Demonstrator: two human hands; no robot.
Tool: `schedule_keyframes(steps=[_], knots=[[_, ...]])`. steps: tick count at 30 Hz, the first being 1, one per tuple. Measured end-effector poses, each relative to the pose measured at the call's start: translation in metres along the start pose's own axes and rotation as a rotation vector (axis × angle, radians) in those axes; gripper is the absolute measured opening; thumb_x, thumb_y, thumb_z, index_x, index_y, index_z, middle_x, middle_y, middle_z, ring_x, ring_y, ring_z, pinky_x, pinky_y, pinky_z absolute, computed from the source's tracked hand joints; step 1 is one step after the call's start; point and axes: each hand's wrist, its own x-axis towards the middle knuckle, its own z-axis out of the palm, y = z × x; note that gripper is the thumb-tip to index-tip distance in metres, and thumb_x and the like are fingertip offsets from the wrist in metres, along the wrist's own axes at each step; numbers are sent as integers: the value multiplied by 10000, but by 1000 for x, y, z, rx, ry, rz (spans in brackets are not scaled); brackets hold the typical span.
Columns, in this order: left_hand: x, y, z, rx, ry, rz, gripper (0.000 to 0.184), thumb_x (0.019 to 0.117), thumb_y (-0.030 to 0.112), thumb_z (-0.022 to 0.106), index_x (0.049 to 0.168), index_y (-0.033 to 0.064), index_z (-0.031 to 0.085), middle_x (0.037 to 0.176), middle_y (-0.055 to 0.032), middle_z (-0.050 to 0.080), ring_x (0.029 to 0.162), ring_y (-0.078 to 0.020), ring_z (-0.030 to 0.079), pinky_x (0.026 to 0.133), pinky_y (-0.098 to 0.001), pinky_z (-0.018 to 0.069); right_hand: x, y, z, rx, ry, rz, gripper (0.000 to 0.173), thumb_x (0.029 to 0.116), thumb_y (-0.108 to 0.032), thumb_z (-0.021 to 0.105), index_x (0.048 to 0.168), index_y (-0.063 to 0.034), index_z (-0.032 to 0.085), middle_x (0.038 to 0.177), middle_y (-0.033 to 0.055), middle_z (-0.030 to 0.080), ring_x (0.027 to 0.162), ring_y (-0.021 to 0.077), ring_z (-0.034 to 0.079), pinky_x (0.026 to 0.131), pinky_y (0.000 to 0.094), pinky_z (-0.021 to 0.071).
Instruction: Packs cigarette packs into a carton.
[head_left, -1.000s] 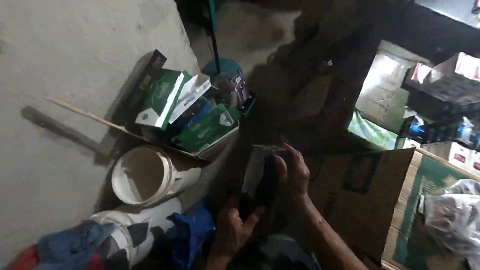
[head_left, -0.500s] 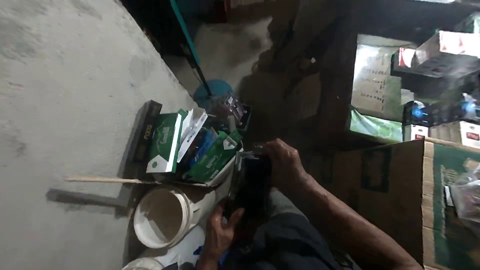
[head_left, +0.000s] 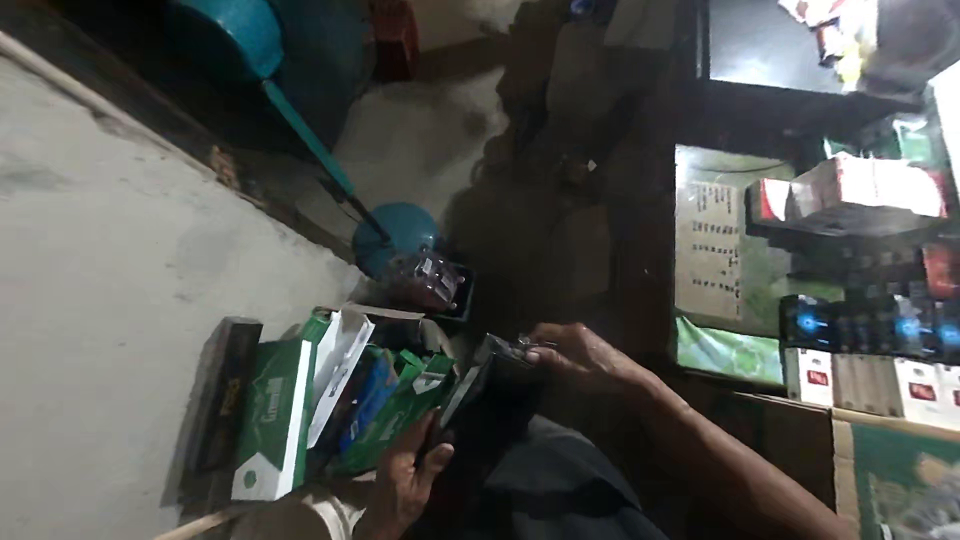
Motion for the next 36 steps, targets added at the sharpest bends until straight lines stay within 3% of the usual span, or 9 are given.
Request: schedule_keyframes(steps=[5, 9, 12, 19, 22, 26, 31, 33, 36], knots=[[51, -4, 10, -90, -82, -9, 687, 1016, 556, 521, 1228, -78, 678, 1072, -133, 746, 972, -31, 695, 904, -210, 561, 16, 3, -24, -135, 93, 66, 225, 1017, -100, 556, 1030, 78, 693, 936, 176, 697, 861, 183, 673, 838, 309, 550], [106, -10, 12, -137, -152, -13, 711, 1006, 589, 507, 1206, -67, 695, 1055, -121, 752, 972, -22, 696, 910, -207, 560, 46, 21, -61, 155, 37, 191, 244, 1058, -140, 512, 1003, 42, 665, 805, 1, 637, 705, -16, 582, 686, 165, 513], [157, -17, 5, -146, -195, 29, 706, 1009, 599, 488, 1205, -43, 707, 1042, -112, 754, 970, -30, 698, 906, -214, 563, 78, 29, -94, 401, -24, 307, 206, 1059, -176, 522, 968, -75, 677, 758, -101, 663, 639, -26, 617, 597, 175, 548], [252, -22, -6, -309, -281, 116, 573, 1022, 463, 564, 1224, -58, 691, 1092, -131, 745, 1021, -27, 689, 938, -202, 548, 154, 26, -133, 554, 85, 328, 220, 1040, -105, 506, 934, -157, 693, 774, -166, 678, 682, -67, 618, 654, 146, 537], [279, -22, -11, -294, -310, 55, 641, 1008, 544, 544, 1213, -43, 702, 1053, -100, 752, 962, -21, 694, 894, -211, 569, 196, 18, -156, 344, 39, 330, 183, 1042, -99, 526, 986, -60, 696, 790, -121, 652, 694, -76, 589, 668, 136, 521], [313, -21, -25, -253, -271, 4, 650, 999, 590, 530, 1195, -2, 709, 1004, -41, 748, 906, 5, 681, 843, -205, 580, 259, 0, -190, 51, -129, 323, 205, 1052, -93, 547, 1083, 31, 707, 862, 53, 678, 677, 31, 595, 638, 216, 538], [359, -17, -21, -24, -169, 92, 616, 975, 563, 593, 1130, -15, 741, 1003, -115, 760, 927, -119, 727, 863, -292, 598, 334, -25, -218, 28, -178, 318, 192, 1052, -122, 566, 1044, 16, 699, 774, 28, 660, 631, 24, 600, 617, 199, 542], [387, -9, -17, 108, -160, 42, 618, 956, 566, 608, 1108, -18, 744, 995, -148, 755, 914, -219, 740, 844, -391, 608, 363, -29, -230, -136, -250, 254, 227, 1056, -140, 551, 1067, 33, 698, 856, 86, 673, 744, 103, 629, 725, 284, 554], [450, 11, -14, 189, -283, -201, 558, 961, 462, 661, 1260, -8, 687, 1160, -185, 728, 1095, -314, 706, 988, -501, 548, 396, -17, -247, -354, -254, 28, 251, 1040, -131, 558, 1101, 66, 701, 1015, 225, 713, 956, 338, 698, 895, 518, 551]])
